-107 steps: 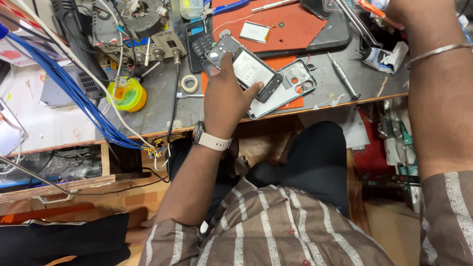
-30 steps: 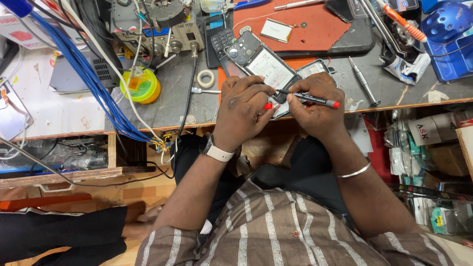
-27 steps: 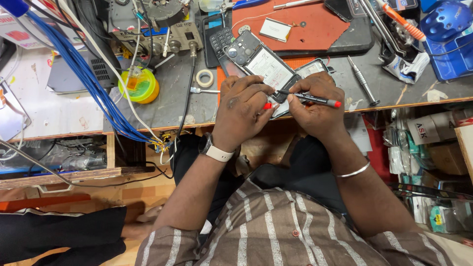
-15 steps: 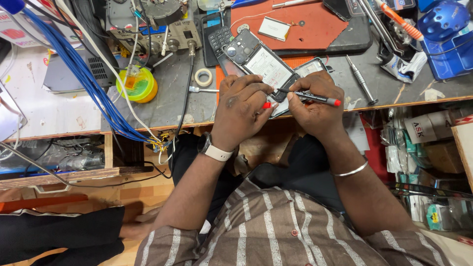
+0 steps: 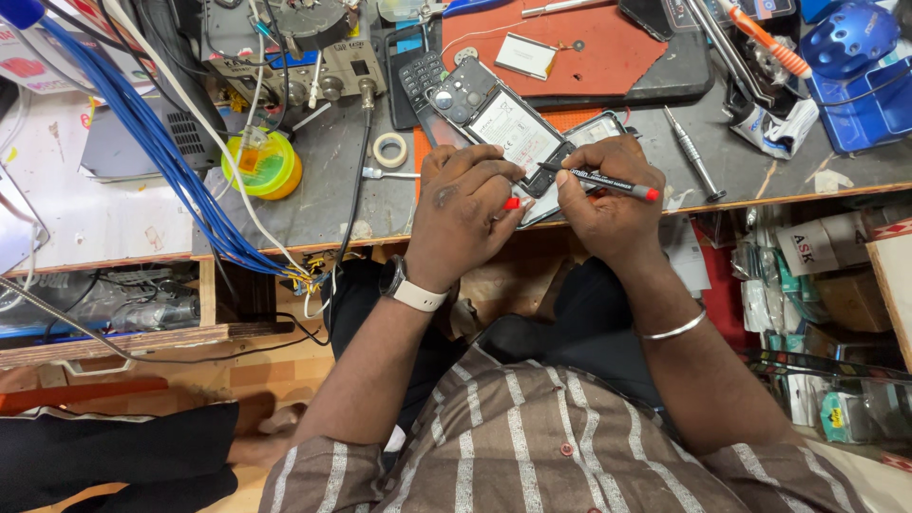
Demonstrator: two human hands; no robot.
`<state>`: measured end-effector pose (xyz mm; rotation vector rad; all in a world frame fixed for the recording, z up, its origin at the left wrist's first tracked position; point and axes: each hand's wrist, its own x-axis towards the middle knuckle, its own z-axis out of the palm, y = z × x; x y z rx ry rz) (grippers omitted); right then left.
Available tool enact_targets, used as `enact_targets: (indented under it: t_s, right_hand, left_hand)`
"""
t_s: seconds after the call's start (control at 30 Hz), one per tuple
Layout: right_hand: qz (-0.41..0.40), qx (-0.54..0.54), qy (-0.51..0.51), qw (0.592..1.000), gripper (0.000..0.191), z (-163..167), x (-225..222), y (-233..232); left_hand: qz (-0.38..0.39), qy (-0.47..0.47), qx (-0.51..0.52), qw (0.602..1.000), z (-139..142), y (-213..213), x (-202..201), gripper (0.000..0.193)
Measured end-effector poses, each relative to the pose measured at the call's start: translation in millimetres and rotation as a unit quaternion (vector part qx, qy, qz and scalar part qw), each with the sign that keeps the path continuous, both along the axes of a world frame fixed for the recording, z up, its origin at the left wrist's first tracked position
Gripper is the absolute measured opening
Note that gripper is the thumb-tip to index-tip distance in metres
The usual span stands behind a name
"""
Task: The person uses a screwdriver to remove screws from the back of a smartphone. They then separate the back cover from the main body and use a marker to write on the battery label.
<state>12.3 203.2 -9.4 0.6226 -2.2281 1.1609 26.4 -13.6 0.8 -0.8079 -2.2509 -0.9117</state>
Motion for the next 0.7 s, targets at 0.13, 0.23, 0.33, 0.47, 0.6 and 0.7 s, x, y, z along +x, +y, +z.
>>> enact_targets:
  t_s: [0.13, 0.23, 0.33, 0.47, 0.6, 0.7]
  right_hand:
    - [-0.004, 0.01, 0.0, 1.0, 0.012, -0.2, 0.0, -0.5]
    - [-0.007, 0.012, -0.005, 1.0, 0.012, 0.1, 0.3, 0.0]
    - [-0.004, -0.001, 0.021, 1.0, 0.011, 0.1, -0.2, -0.5]
    - [-0.012, 0.009, -0.006, 1.0, 0.011, 0.3, -0.1, 0.3]
    - [-0.006, -0.002, 0.001, 1.0, 0.01, -0.1, -1.1, 0.6]
    - [-0.009, -0.009, -0.003, 1.0, 0.01, -0.8, -0.6, 0.4]
  left_hand:
    - [-0.001, 0.005, -0.003, 1.0, -0.4, -0.1, -0.4, 0.023]
    - [-0.002, 0.0, 0.002, 1.0, -0.4, 0.5, 0.0, 0.025]
    - [0.002, 0.002, -0.001, 1.0, -0.1, 0.6, 0.4, 0.024]
    - [-0.003, -0.001, -0.001, 1.0, 0.0, 0.6, 0.5, 0.024]
    - [0.001, -0.002, -0.001, 1.0, -0.6, 0.8, 0.4, 0.022]
    - [-0.004, -0.001, -0.002, 1.0, -1.0, 0.4, 0.1, 0.022]
